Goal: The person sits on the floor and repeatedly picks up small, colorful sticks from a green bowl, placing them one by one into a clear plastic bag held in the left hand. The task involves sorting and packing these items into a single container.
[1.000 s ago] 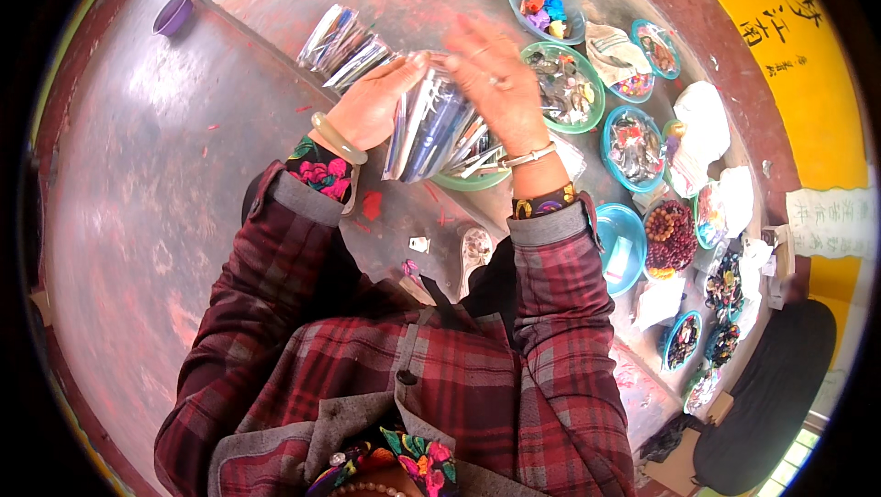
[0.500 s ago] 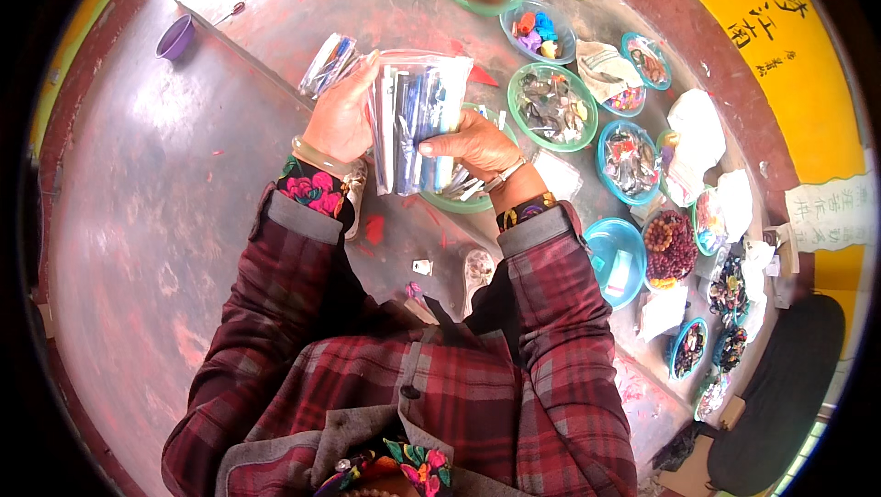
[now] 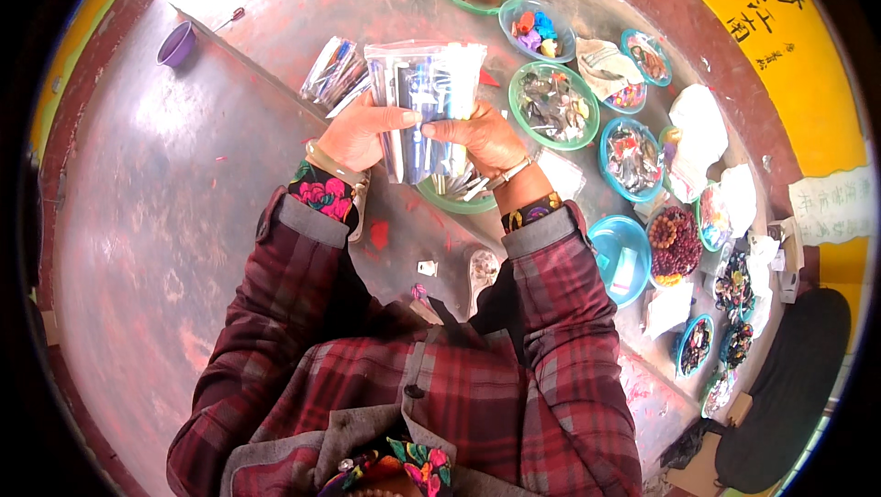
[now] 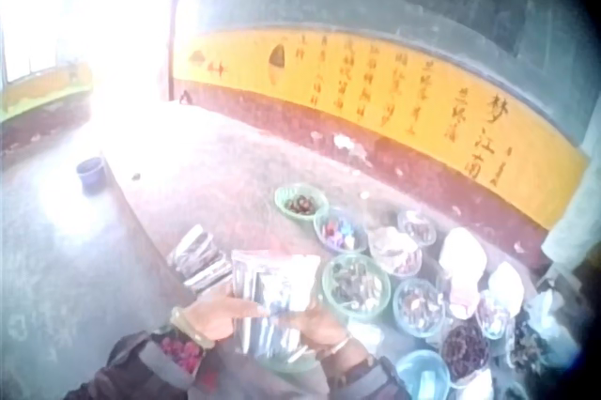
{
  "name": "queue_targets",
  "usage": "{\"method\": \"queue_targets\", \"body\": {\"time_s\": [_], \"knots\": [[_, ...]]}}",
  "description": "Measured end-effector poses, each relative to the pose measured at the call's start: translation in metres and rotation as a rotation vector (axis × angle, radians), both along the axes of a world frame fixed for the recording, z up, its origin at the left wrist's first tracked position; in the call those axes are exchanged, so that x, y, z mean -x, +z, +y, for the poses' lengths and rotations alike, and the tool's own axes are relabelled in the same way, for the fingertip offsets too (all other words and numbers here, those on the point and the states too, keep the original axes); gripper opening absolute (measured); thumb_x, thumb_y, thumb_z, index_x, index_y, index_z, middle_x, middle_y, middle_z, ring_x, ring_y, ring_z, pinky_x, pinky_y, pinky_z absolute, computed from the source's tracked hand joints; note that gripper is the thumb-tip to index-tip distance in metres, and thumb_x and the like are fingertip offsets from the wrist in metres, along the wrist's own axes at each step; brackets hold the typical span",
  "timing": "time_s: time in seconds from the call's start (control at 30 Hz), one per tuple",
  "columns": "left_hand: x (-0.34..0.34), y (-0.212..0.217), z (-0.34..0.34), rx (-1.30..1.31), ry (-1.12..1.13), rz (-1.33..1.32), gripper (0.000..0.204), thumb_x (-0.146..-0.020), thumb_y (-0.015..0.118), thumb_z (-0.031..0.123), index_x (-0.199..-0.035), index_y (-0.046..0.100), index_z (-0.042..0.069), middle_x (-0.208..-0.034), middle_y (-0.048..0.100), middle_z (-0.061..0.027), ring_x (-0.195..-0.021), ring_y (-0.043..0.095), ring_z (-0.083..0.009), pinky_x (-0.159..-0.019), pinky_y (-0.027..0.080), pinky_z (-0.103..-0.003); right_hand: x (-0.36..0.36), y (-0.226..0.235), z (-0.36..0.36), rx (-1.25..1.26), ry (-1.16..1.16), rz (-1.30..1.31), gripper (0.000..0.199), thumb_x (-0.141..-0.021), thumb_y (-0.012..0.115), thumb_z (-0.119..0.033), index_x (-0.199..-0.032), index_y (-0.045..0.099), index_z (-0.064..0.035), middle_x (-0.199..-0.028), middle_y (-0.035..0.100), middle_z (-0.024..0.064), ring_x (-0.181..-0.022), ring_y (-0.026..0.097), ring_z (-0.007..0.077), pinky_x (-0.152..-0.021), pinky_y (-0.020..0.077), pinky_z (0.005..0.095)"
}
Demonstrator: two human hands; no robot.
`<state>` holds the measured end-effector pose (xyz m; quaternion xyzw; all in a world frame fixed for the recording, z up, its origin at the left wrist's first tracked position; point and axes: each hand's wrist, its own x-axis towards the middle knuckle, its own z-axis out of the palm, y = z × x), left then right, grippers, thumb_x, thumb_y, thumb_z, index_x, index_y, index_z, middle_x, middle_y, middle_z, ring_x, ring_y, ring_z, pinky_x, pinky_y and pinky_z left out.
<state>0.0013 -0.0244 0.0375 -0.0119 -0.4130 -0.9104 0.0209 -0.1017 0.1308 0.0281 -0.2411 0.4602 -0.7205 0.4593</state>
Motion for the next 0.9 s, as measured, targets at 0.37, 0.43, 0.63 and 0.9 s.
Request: {"method": "queue_targets", "body": {"time_s": [0.37, 0.43, 0.63, 0.9], "knots": [[-0.002, 0.006, -0.01, 0.167, 0.255, 0.014, 0.02, -0.081, 0.061, 0.002, -0.101, 0.061, -0.001, -0.091, 0.065, -0.0061, -0.082, 0.063, -0.0137, -0.074, 0.05, -0.027, 0.05, -0.011, 0.018, -0.294, -0.034, 0.254, 0.027, -0.086, 0.061, -0.026, -0.1, 0.064, -0.0034, -0.088, 0.067, 0.0062, -0.085, 0.063, 0.0131, -0.069, 0.0447, 0.0217], [-0.005, 0.008, -0.012, 0.18, 0.3, 0.019, 0.019, -0.081, 0.061, 0.002, -0.1, 0.062, -0.001, -0.091, 0.066, -0.0064, -0.082, 0.063, -0.0137, -0.074, 0.05, -0.027, 0.072, -0.036, 0.024, -0.437, -0.158, 0.261, 0.022, -0.086, 0.061, -0.024, -0.096, 0.064, -0.0046, -0.087, 0.067, 0.0054, -0.082, 0.064, 0.0127, -0.066, 0.0447, 0.0206], [-0.007, 0.012, -0.012, 0.149, 0.265, 0.035, 0.021, -0.082, 0.06, 0.002, -0.103, 0.061, 0.0, -0.096, 0.065, -0.0058, -0.085, 0.062, -0.0135, -0.077, 0.049, -0.028, 0.12, -0.146, 0.037, -0.937, -0.28, 0.264, 0.019, -0.081, 0.064, -0.022, -0.089, 0.062, -0.0043, -0.078, 0.063, 0.0061, -0.067, 0.065, 0.0166, -0.046, 0.0453, 0.0239], [-0.005, 0.008, -0.013, 0.114, 0.253, 0.034, 0.024, -0.082, 0.06, 0.002, -0.106, 0.06, 0.0, -0.096, 0.064, -0.0055, -0.086, 0.061, -0.0135, -0.078, 0.049, -0.028, 0.119, -0.201, 0.019, -1.157, -0.29, 0.15, 0.018, -0.078, 0.065, -0.017, -0.088, 0.06, -0.0024, -0.072, 0.06, 0.0082, -0.056, 0.06, 0.017, -0.043, 0.0471, 0.0283]]}}
